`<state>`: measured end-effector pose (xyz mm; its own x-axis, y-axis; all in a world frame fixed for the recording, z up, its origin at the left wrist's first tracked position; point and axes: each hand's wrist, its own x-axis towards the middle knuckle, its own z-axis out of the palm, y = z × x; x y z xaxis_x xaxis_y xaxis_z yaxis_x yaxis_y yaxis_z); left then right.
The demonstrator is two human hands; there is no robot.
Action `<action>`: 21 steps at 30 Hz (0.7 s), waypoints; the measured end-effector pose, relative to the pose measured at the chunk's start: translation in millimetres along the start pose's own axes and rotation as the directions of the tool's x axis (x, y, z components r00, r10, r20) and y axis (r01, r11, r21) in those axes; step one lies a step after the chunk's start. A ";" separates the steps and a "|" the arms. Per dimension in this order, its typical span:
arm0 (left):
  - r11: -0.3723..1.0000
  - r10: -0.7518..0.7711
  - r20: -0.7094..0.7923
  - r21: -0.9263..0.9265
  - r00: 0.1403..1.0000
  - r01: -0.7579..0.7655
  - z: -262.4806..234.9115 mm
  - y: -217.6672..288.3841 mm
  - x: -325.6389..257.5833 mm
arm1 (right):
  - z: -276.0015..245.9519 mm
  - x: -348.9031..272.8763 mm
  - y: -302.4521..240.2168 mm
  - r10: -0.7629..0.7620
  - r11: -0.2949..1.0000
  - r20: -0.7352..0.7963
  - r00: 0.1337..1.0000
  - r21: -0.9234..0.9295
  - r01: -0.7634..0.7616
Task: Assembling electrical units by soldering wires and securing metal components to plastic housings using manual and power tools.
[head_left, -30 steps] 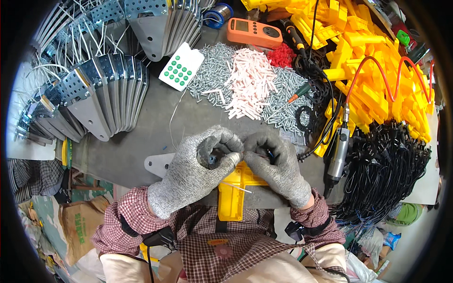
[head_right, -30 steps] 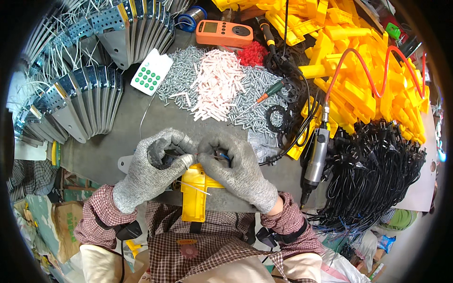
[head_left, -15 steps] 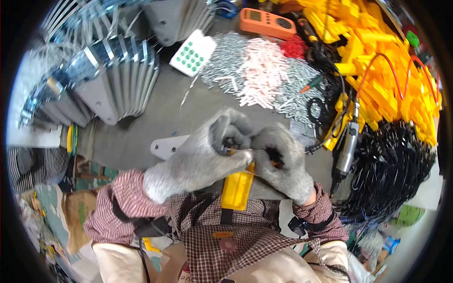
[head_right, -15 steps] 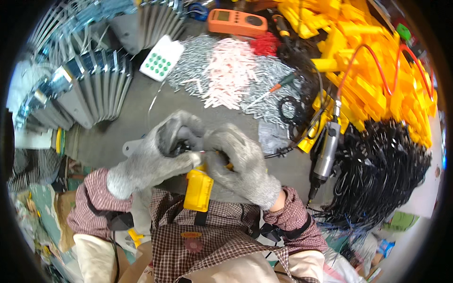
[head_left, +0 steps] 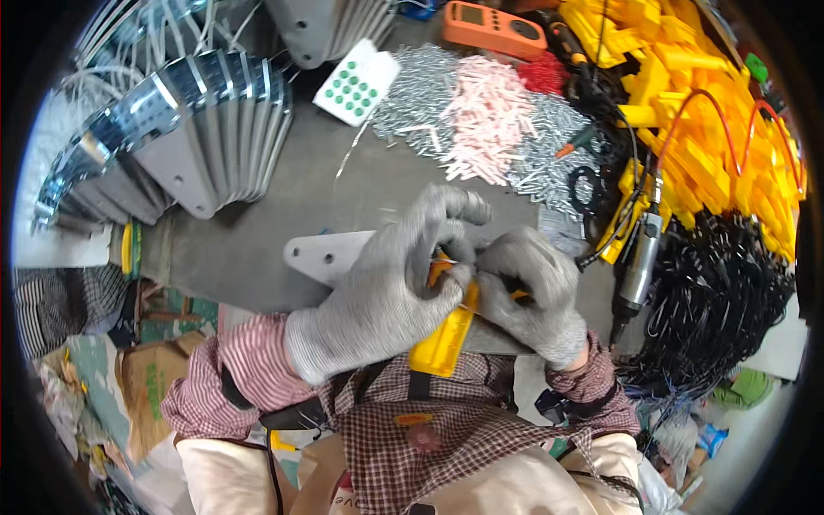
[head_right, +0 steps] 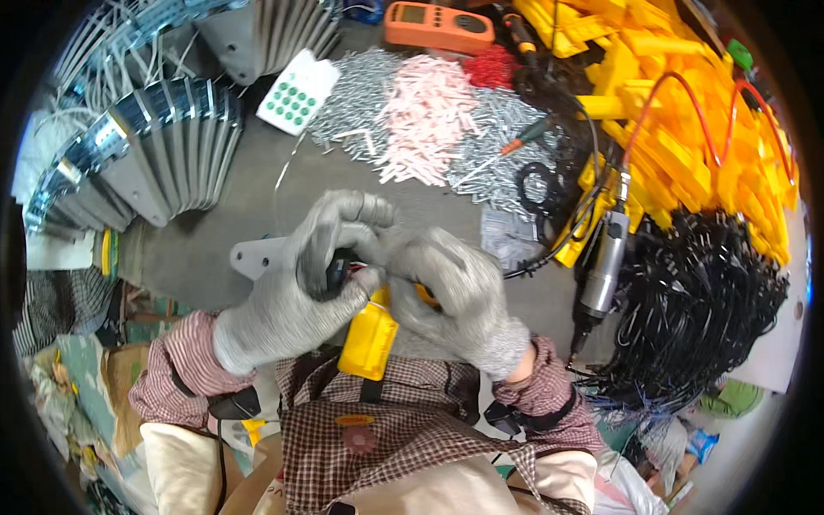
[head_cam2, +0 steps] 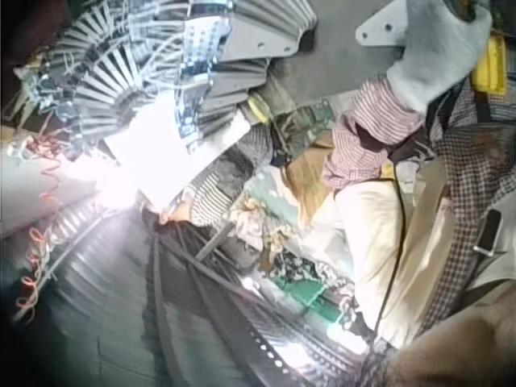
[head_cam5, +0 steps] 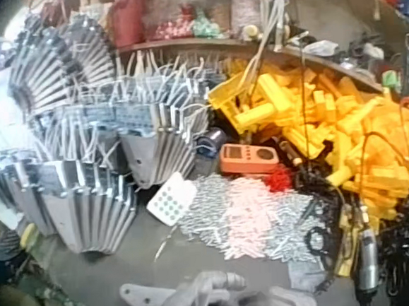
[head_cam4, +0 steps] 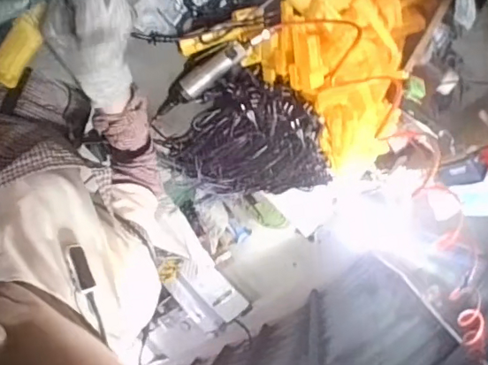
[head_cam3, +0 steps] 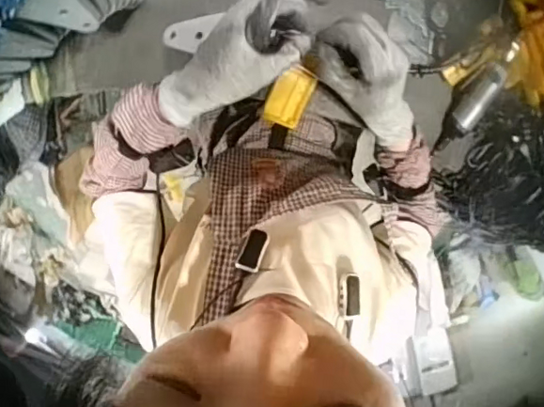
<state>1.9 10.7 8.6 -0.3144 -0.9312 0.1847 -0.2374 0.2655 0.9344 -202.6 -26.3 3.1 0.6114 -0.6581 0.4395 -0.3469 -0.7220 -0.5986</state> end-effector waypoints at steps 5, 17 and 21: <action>0.895 0.173 0.037 0.412 0.984 -0.173 14.2 -2.5 1.6 | -5.4 -9.3 -11.3 0.361 0.917 -0.003 0.933 0.186 -0.354; 0.711 0.286 0.037 0.662 0.957 -0.238 15.9 -3.7 6.8 | -7.2 -6.7 6.5 0.364 0.919 0.186 0.912 0.086 -0.385; 0.984 -0.029 -0.015 0.174 0.999 0.032 4.7 -6.1 14.2 | -9.0 -18.4 2.0 0.201 0.973 0.117 0.973 -0.141 -0.184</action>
<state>-5.4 -3.1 4.1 -0.2935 -0.9422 0.1617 -0.4036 0.2754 0.8725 -221.0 -17.5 -0.2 0.6082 -0.7601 0.2286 -0.5505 -0.6114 -0.5684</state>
